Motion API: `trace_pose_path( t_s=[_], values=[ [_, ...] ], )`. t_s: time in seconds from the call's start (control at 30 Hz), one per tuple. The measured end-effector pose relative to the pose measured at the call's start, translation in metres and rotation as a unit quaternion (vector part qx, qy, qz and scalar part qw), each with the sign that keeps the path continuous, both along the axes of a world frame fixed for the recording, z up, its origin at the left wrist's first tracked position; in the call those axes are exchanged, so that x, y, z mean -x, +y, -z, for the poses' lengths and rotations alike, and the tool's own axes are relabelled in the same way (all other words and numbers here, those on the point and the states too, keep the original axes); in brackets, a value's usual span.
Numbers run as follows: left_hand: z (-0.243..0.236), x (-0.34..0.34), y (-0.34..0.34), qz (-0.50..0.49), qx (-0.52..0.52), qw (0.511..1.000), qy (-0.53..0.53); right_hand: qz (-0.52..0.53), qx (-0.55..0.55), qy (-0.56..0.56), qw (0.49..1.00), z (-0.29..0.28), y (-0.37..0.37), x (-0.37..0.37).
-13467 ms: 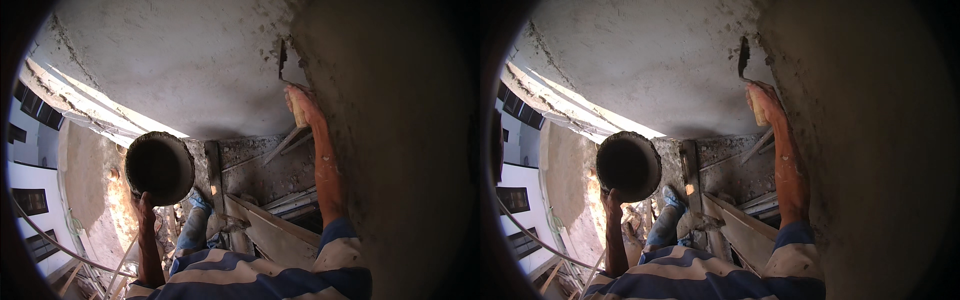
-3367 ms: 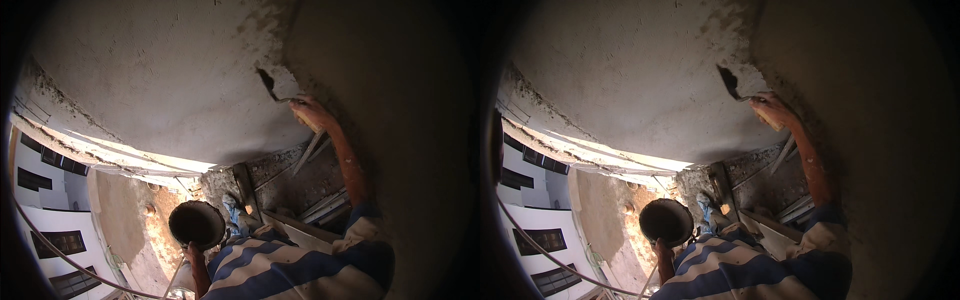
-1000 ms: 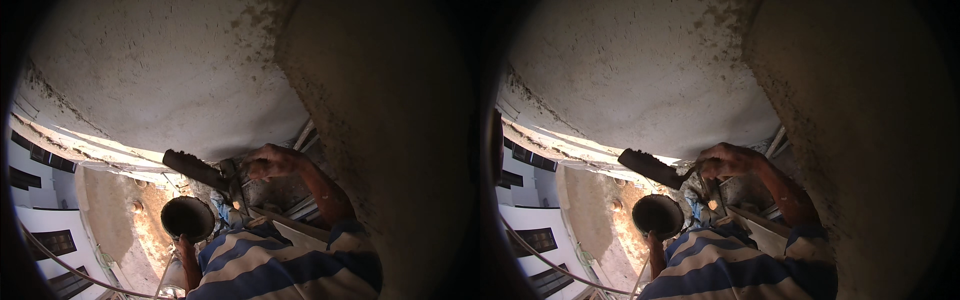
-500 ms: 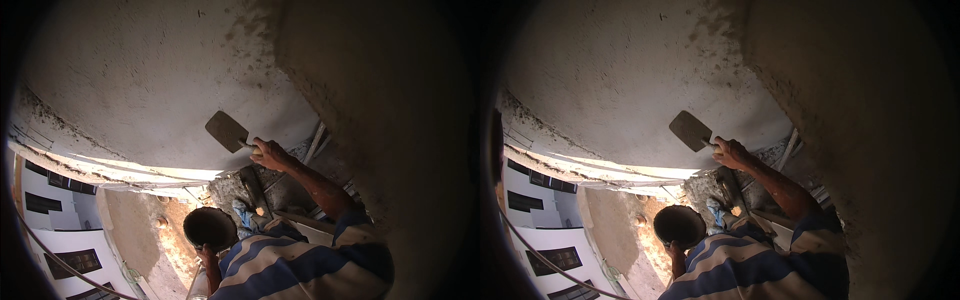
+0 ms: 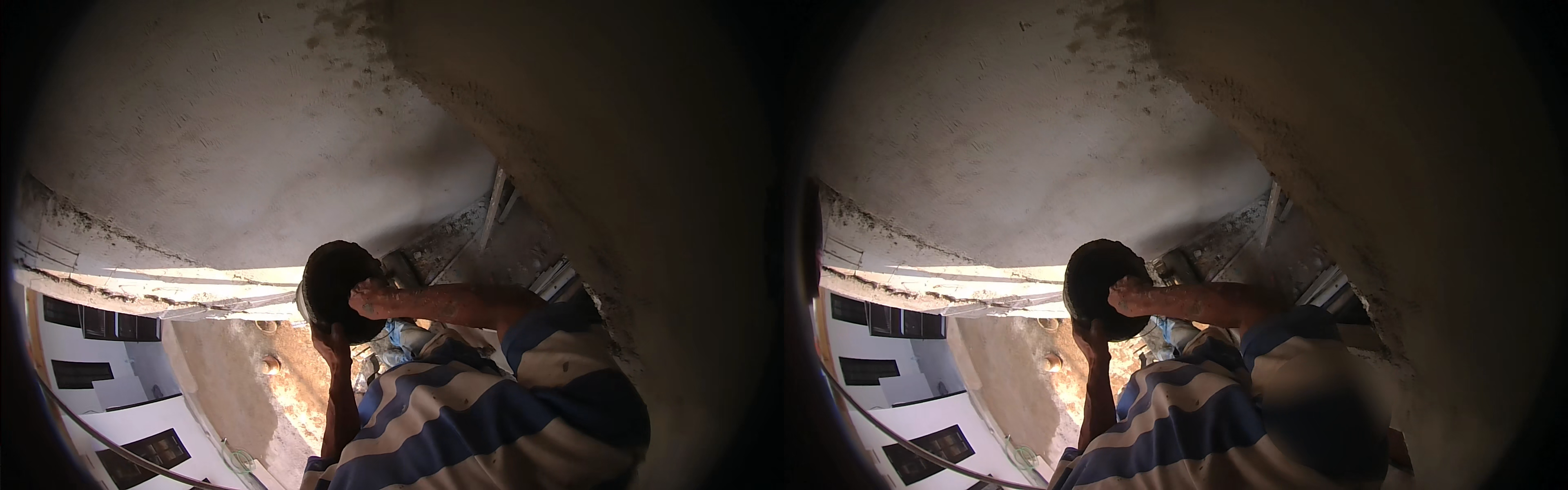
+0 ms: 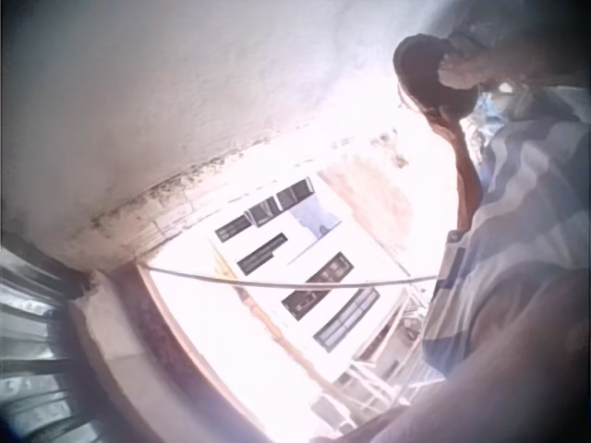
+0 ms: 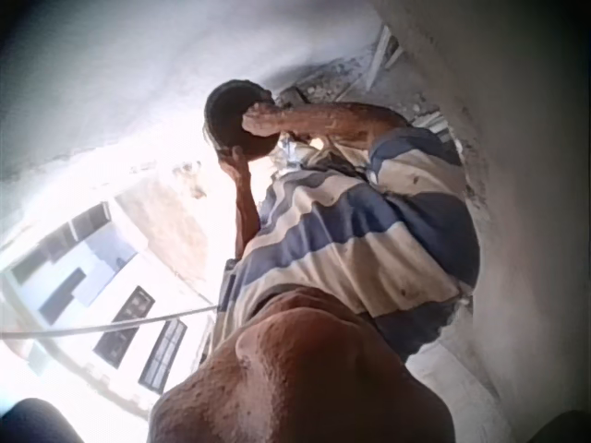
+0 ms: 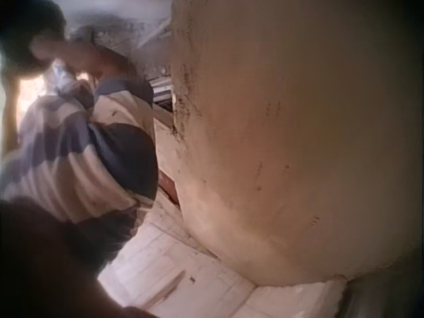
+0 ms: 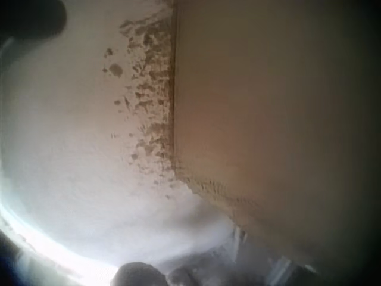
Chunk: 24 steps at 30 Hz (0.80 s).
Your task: The person applies wet plaster from a bucket onto a wall using a trowel and then smooths it with a large plastering float.
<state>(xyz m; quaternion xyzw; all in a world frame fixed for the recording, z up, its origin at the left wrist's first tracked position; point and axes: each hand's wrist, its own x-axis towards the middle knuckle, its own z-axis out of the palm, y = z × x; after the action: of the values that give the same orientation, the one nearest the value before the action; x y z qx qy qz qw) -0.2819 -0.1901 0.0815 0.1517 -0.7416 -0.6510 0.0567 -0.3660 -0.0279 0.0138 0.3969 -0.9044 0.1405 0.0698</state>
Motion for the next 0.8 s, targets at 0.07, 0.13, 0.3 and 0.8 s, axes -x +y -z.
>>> trace_pose_path(
  t_s=[0.07, 0.13, 0.3, 0.8],
  values=[
    [0.003, -0.002, 0.007, 0.004, 0.021, 0.999, 0.039, 0.036, -0.018, 0.065, 0.997, -0.009, 0.005, 0.002],
    [-0.001, -0.001, 0.028, 0.036, 0.004, 0.997, 0.065, 0.129, -0.107, 0.141, 0.976, 0.010, 0.034, 0.026],
    [-0.039, -0.004, 0.035, 0.049, 0.038, 0.990, 0.126, -0.112, -0.331, 0.082, 0.933, -0.041, 0.060, 0.015],
    [-0.028, -0.037, 0.013, 0.054, -0.104, 0.989, 0.093, 0.119, 0.135, -0.408, 0.895, -0.092, 0.094, -0.080]
  ],
)
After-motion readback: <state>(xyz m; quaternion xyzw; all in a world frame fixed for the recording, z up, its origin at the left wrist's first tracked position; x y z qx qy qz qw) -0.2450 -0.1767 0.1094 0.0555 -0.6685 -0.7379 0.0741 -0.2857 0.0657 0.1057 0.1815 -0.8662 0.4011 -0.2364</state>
